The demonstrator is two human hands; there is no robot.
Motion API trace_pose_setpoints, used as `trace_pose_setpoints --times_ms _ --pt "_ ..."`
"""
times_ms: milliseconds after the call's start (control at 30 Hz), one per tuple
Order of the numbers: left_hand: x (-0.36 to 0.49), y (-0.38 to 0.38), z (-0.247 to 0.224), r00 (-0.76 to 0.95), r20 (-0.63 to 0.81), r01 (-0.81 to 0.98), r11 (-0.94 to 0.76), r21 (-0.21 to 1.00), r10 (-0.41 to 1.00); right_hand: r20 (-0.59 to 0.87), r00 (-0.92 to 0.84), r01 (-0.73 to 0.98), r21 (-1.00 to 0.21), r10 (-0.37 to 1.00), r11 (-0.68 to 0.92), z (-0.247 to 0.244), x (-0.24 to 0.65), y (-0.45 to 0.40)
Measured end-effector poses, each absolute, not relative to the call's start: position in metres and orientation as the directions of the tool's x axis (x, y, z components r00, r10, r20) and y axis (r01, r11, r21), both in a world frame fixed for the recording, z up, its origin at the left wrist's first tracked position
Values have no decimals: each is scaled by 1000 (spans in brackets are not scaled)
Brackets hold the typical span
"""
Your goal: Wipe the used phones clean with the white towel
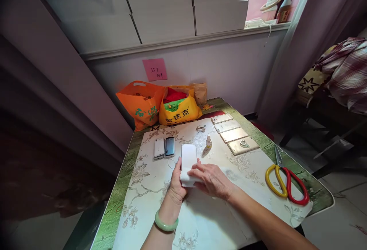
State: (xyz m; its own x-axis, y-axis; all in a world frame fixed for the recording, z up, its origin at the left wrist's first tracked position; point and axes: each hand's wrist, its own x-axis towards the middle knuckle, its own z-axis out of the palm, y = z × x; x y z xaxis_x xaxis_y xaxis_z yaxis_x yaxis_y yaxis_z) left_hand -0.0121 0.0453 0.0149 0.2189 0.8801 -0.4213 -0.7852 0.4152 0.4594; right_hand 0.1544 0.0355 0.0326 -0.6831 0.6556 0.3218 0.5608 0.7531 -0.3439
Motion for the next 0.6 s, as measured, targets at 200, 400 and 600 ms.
trace_pose_setpoints --times_ms 200,400,600 --pt "-7 44 16 291 -445 -759 487 432 847 459 -206 787 -447 864 425 40 147 73" --pt "-6 43 14 224 -449 -773 439 458 865 459 -142 848 -401 877 347 34 141 62" --pt "-11 44 13 250 -416 -791 432 432 874 417 -572 673 -253 706 695 18 146 20"
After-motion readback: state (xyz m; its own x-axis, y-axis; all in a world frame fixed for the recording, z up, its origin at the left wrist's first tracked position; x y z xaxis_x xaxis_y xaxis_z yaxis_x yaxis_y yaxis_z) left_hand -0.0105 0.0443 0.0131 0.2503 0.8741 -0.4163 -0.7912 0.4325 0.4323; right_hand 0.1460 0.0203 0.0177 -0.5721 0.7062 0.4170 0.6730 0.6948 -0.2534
